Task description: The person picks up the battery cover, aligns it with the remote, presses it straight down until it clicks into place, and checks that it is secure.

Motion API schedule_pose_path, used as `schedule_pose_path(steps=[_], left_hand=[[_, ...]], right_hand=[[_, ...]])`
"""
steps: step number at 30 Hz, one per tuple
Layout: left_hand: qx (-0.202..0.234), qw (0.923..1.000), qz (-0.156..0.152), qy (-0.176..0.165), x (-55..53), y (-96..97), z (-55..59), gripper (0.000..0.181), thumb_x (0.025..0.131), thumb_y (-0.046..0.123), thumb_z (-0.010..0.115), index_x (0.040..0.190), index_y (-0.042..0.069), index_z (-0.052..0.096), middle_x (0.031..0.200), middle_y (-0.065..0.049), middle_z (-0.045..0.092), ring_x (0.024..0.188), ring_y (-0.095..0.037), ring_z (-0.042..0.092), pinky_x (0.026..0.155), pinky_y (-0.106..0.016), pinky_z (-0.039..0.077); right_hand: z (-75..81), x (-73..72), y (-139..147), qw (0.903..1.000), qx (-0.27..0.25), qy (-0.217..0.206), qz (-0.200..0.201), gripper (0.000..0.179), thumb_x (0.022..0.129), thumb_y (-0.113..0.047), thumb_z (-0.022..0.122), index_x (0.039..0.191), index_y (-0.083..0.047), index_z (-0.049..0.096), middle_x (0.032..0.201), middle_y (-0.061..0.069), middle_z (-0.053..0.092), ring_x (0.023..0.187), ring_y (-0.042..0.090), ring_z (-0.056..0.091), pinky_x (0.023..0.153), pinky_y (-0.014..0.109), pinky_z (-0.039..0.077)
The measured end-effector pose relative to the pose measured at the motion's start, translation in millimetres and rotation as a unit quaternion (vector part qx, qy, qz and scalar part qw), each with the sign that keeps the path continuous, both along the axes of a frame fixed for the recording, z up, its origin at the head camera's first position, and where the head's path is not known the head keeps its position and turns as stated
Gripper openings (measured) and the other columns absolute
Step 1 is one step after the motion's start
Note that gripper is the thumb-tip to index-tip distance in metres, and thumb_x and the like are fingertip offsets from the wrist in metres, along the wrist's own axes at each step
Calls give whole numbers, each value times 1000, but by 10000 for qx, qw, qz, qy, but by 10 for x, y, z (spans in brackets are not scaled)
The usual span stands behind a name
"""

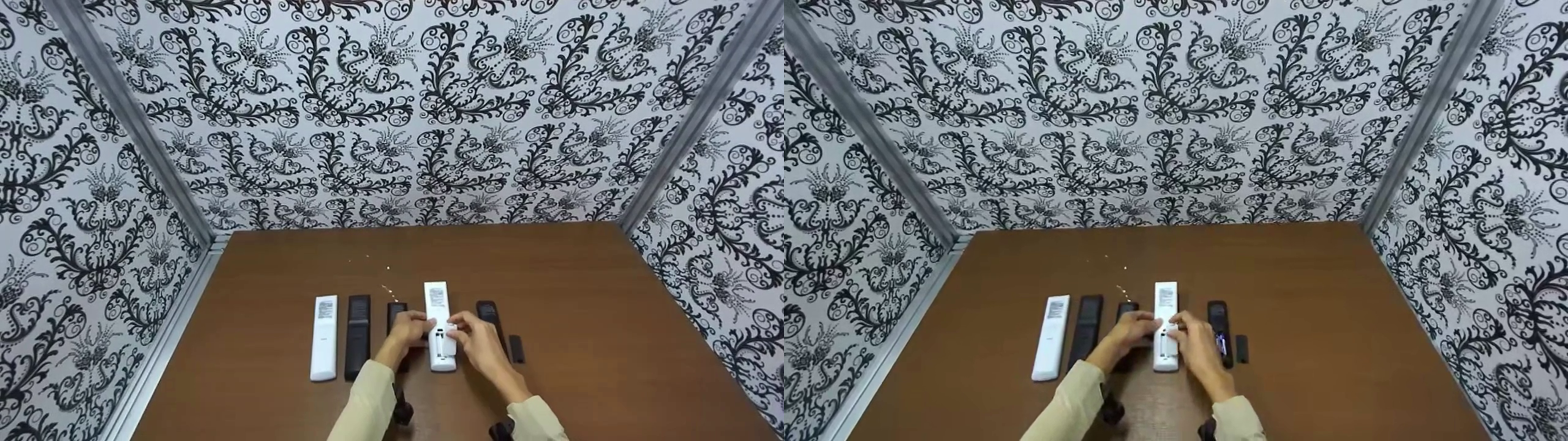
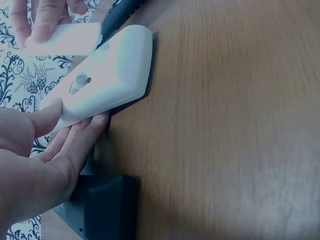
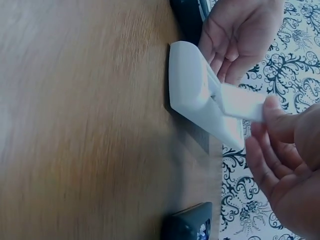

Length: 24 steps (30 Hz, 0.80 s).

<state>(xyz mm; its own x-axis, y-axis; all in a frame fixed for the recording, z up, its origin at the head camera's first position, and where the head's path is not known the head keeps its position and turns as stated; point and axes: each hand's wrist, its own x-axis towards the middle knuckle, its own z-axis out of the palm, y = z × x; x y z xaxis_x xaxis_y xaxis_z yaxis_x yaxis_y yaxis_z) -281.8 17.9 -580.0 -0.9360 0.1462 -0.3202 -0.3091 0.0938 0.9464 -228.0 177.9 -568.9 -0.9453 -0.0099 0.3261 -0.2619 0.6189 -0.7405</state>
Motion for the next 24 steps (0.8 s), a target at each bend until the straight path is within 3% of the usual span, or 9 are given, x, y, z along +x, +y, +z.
schedule_pose_path(steps=[14, 24], left_hand=[[80, 10000, 23, -29, 2, -1, 29, 33, 92, 6, 68, 118, -13, 61, 102, -22, 69, 85, -24, 70, 74, -41, 63], [181, 9998, 10, 19, 11, -8, 12, 33, 91, 4, 68, 117, -14, 60, 97, -17, 68, 80, -20, 68, 69, -38, 63]], right_hand=[[-117, -74, -65, 9990, -78, -238, 377, 6, 89, -7, 71, 95, -8, 69, 87, 7, 73, 82, 18, 68, 72, 25, 54], [-219, -96, -99, 9984, 305, 412, 239, 10, 84, -6, 76, 93, -8, 72, 94, 5, 63, 87, 19, 61, 77, 29, 52]])
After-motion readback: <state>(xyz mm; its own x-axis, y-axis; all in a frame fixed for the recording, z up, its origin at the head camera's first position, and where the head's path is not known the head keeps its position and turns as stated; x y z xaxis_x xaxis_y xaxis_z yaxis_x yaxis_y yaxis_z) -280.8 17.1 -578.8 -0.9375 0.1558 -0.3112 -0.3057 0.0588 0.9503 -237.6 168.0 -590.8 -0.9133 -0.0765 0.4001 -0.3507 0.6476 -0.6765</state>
